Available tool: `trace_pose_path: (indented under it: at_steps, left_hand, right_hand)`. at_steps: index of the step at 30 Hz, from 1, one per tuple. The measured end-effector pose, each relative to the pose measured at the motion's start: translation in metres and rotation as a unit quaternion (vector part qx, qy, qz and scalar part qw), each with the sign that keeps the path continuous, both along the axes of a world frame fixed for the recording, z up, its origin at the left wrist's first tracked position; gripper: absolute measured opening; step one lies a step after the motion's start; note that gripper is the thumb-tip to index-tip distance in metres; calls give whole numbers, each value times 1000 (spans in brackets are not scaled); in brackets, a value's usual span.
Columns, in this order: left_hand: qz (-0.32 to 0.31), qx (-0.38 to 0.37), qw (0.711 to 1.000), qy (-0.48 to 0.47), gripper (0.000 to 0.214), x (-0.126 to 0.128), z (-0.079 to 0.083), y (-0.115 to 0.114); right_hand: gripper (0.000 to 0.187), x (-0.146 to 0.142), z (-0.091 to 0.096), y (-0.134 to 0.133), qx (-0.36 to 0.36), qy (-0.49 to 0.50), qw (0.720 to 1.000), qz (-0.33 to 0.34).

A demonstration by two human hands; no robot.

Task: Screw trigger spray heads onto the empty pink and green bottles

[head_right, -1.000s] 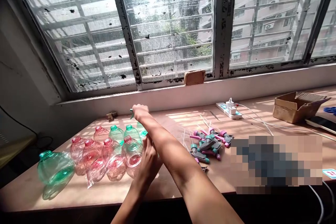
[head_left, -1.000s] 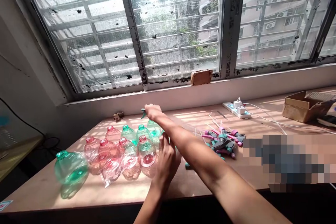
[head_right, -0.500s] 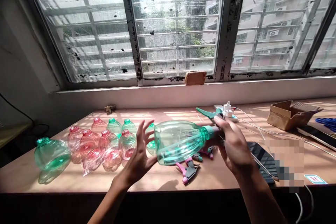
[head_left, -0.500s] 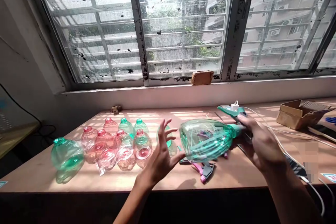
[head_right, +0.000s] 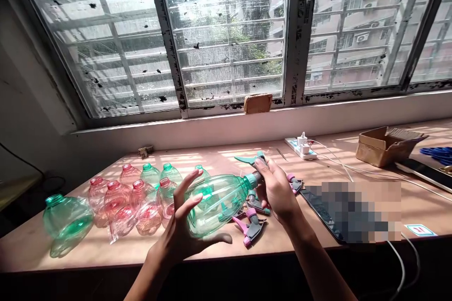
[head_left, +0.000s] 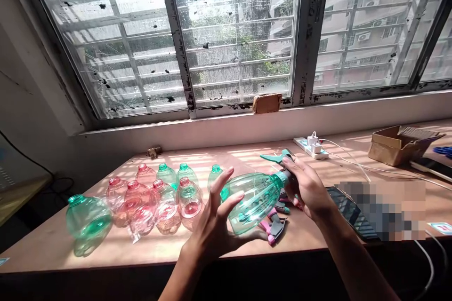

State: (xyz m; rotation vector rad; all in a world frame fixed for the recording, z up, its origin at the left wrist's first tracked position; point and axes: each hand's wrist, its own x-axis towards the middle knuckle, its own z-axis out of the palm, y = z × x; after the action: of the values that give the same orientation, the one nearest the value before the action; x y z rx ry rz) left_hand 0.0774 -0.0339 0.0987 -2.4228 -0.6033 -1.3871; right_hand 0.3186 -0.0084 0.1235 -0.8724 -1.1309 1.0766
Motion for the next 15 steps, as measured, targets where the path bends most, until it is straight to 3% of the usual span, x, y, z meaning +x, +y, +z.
trace_pose_path:
  at_steps: [3,11,13,14,15]
  left_hand:
    - [-3,27,1000,4,92,-2,-1,3]
    - [-2,-7,998,-60,103,2,-1,-5]
    - [-17,-73,990,-119,92,4,1,-11]
    - [-31,-141,972,-183,77,4,3,-13]
    - [-50,-233,935,-263,66,4,5,-15]
  right_hand:
    - [52,2,-1,4,15,-21,1000,-8]
    - [56,-5,-4,2,56,-54,995,-56]
    - [54,-5,-9,-1,79,-49,993,-75]
    - [51,-5,-13,-4,108,-54,989,-86]
    - [48,-5,-18,-6,146,-63,982,-98]
